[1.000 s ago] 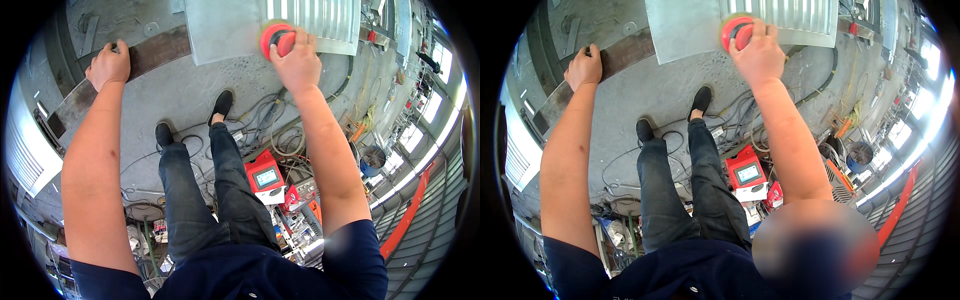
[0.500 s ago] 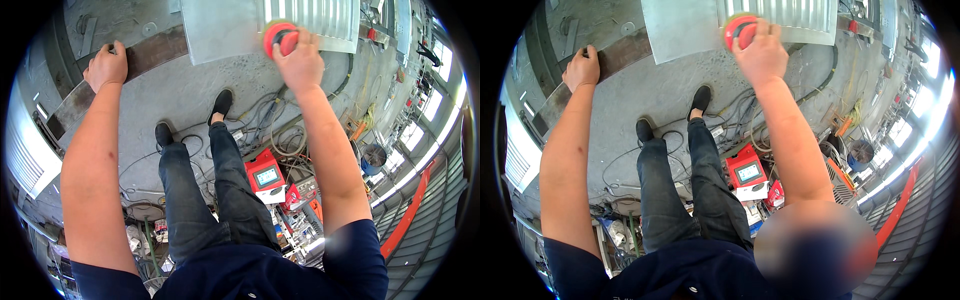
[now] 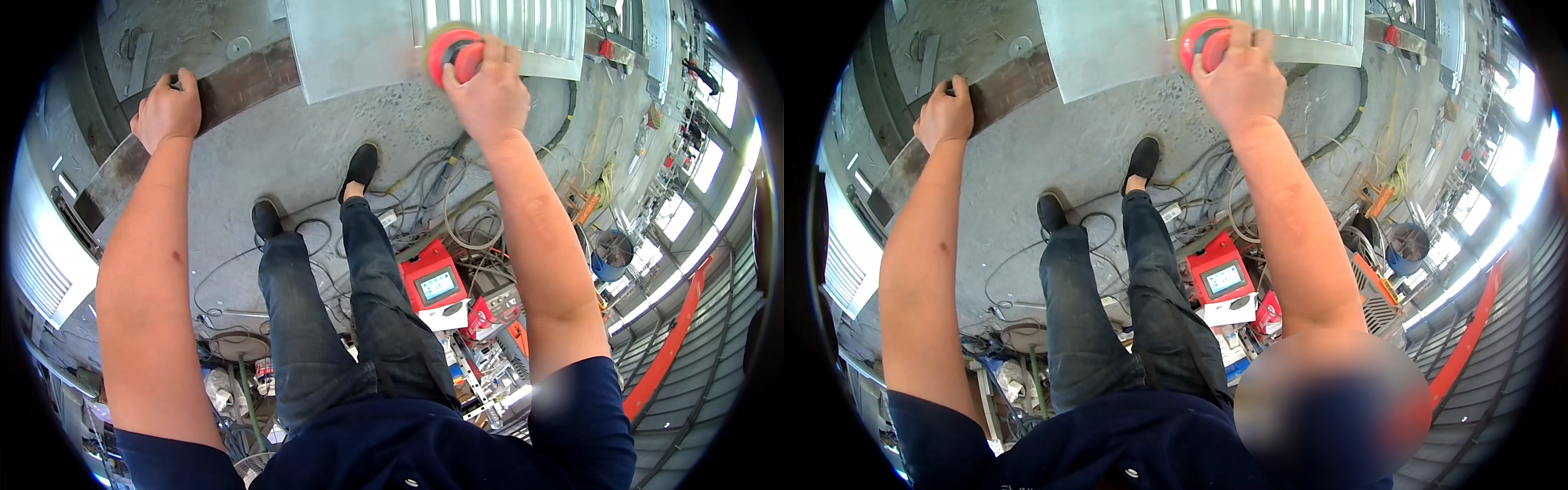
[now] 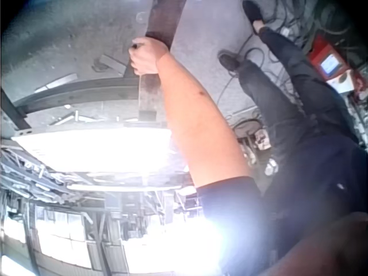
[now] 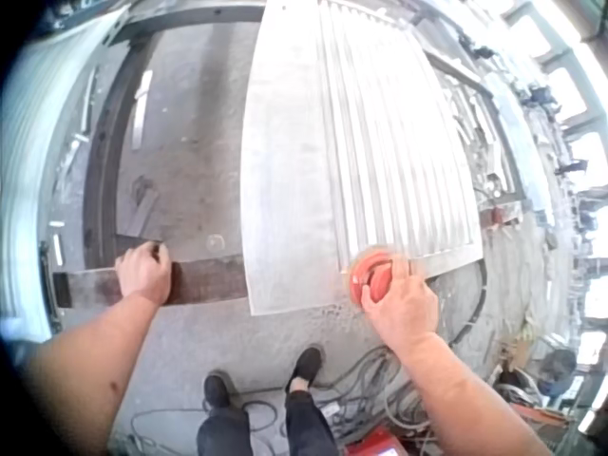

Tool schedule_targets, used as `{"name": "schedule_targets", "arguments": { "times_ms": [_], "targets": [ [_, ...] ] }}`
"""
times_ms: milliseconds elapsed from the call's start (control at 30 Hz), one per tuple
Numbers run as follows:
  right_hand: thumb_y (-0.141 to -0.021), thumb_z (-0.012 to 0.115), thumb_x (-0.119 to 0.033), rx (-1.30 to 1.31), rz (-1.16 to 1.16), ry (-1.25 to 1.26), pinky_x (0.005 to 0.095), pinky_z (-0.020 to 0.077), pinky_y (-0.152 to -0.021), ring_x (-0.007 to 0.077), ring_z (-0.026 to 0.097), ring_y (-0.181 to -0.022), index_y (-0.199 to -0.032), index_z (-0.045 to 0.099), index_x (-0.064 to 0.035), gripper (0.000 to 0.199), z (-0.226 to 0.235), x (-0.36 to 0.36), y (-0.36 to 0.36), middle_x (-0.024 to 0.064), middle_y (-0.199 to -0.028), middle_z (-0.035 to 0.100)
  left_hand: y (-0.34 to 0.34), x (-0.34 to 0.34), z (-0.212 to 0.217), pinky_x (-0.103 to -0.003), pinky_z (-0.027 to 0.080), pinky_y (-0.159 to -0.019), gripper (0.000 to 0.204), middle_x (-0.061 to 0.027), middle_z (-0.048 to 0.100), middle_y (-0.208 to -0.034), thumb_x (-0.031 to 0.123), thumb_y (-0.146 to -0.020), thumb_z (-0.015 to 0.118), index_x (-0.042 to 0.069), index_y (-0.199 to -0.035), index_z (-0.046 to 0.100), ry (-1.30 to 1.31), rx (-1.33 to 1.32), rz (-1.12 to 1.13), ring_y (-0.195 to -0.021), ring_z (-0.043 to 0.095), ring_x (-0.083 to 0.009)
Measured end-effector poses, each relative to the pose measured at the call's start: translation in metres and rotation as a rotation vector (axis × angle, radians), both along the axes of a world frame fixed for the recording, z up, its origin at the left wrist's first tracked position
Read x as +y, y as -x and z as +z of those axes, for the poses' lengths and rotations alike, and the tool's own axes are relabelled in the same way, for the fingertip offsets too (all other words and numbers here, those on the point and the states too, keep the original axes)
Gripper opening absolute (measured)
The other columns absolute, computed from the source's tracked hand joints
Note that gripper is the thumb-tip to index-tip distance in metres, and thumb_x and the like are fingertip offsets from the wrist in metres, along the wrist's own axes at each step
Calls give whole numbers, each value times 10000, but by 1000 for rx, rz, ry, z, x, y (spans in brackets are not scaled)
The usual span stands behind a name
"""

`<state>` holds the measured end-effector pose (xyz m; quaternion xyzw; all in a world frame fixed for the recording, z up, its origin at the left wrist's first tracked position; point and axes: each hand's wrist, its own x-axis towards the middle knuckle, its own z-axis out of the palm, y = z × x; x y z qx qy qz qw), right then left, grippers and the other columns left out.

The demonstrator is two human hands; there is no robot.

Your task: The person uses a handheld power sander to smooth the surface of a large corrugated metal sheet. They move the sander across the ridges and edges, repositioning the sheet and adjusting their stance to reach different areas.

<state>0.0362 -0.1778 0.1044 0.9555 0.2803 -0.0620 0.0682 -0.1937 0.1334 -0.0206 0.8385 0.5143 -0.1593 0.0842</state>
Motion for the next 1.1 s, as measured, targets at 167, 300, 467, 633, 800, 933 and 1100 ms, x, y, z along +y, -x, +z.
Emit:
{"name": "schedule_targets", "arguments": {
  "times_ms": [167,300,467,633,800,933,1100],
  "targets": [
    [-817,765,-404,-36,18,13,473,602,-764,369,712,-916,-1252,524,-102,582,0,2,1,153,-1212,556,-2,-1,2,-445,389,-1055,571,-100,717,-1222,542,-966,395,151,-1226,720,15,10,8,-1178,633,-283],
    [-817,765,-406,-9,45,-1,466,603,-765,361,710,-931,-1262,522,-109,588,-1,4,2,152,-1209,557,1,0,-3,-446,388,-1056,567,-100,715,-1228,540,-968,392,158,-1233,716,-6,16,-4,-1181,632,-283],
    [-809,774,-413,-22,-9,6,468,603,-758,361,711,-922,-1267,520,-118,602,0,2,-6,152,-1200,552,0,0,-2,-454,389,-1052,565,-104,717,-1219,540,-969,391,159,-1226,719,2,1,-2,-1175,634,-289],
    [-798,785,-410,-44,48,7,469,604,-760,360,712,-915,-1263,516,-118,611,-1,3,-3,151,-1195,549,0,1,0,-455,390,-1050,568,-110,720,-1207,543,-967,390,158,-1222,721,20,18,4,-1171,636,-291],
    [-802,779,-406,-38,62,-22,465,604,-762,363,710,-909,-1251,516,-118,595,-2,-2,-8,150,-1196,551,-1,0,-1,-451,392,-1050,569,-113,725,-1195,544,-963,393,159,-1219,723,-15,6,-7,-1167,638,-293],
    [-804,773,-414,-47,52,0,456,605,-768,365,710,-904,-1263,514,-110,608,-1,-2,-12,152,-1202,553,1,1,-2,-452,390,-1054,570,-116,722,-1203,543,-964,394,155,-1222,722,-4,12,1,-1170,636,-293],
    [-808,767,-421,-40,140,-9,452,606,-767,361,715,-884,-1279,512,-101,624,-3,-1,-5,154,-1201,556,0,0,-1,-448,390,-1056,580,-116,717,-1219,548,-964,399,144,-1235,715,-2,13,-3,-1179,633,-294]
  ]
}}
